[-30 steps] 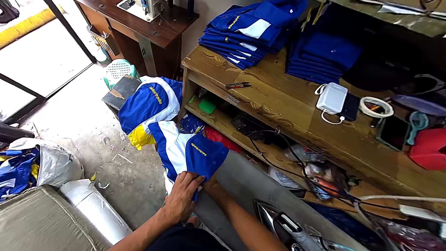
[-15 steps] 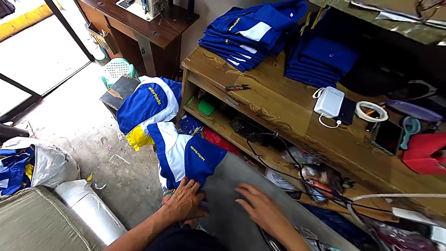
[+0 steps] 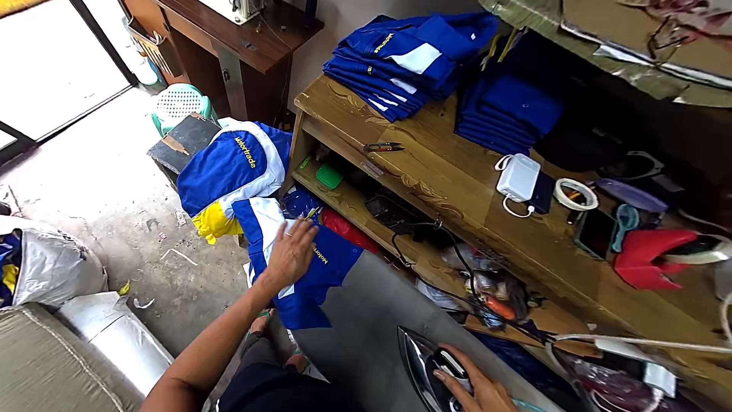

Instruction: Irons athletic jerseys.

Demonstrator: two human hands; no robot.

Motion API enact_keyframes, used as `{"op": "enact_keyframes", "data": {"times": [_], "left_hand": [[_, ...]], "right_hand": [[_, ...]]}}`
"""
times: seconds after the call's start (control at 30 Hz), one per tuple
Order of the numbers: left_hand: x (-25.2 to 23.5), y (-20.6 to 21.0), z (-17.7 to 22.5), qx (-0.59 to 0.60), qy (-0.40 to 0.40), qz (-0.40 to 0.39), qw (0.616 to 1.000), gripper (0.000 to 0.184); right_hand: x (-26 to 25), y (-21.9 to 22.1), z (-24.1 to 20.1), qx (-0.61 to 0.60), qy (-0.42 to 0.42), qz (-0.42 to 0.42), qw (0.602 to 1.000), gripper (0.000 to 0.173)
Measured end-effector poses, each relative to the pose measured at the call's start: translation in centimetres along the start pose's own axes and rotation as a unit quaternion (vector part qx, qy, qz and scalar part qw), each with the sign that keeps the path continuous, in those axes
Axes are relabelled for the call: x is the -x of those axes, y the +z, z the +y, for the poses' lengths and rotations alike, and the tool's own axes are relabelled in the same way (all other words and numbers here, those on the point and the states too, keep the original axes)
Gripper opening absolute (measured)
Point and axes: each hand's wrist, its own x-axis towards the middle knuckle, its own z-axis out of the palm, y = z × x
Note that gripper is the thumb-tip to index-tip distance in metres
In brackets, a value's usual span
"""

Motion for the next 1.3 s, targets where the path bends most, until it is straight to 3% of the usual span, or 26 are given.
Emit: {"op": "enact_keyframes", "data": {"times": [0.1,0.17,0.37,0.5,0.67,0.8,1.0,1.17,1.3], "left_hand": [[-1.0,-2.6,-4.7,-0.05,-0.069,-0.029,0.996,0.042],[-0.4,-3.6,-7.0,-0.07,-0.074,-0.051,0.994,0.045],[2.4,-3.9,-8.9,-0.057,-0.063,-0.034,0.996,0.051],[3.8,-4.2,-11.0,-0.039,-0.062,-0.05,0.996,0.056],[4.2,-6.1,-13.4,0.015,-0.032,-0.153,0.988,0.088],[2.4,-7.3,-14.8,0.064,-0.009,-0.219,0.973,0.082],[1.1,-8.0,-15.6,0.093,-0.004,-0.261,0.961,0.081],[0.8,-7.9,-15.6,0.098,-0.011,-0.262,0.96,0.08],[0.9,-7.9,-13.7,0.086,-0.054,-0.217,0.971,0.066]], "right_hand": [[-2.7,-0.7,-4.1,-0.002,-0.011,0.03,0.999,0.061],[-5.5,-1.3,-8.4,0.009,-0.046,0.042,0.998,0.061],[-17.7,-2.9,-24.5,0.047,-0.152,-0.048,0.986,0.056],[-24.4,-0.7,-31.0,0.08,-0.194,-0.044,0.977,0.054],[-24.1,0.2,-31.7,0.149,-0.249,-0.086,0.953,0.05],[-21.8,0.6,-30.6,0.198,-0.292,-0.107,0.93,0.059],[-21.7,1.0,-33.0,0.207,-0.239,-0.096,0.944,0.054],[-17.5,2.6,-32.5,0.215,-0.277,-0.139,0.926,0.061],[-13.9,3.7,-30.3,0.212,-0.31,-0.176,0.91,0.058]]}}
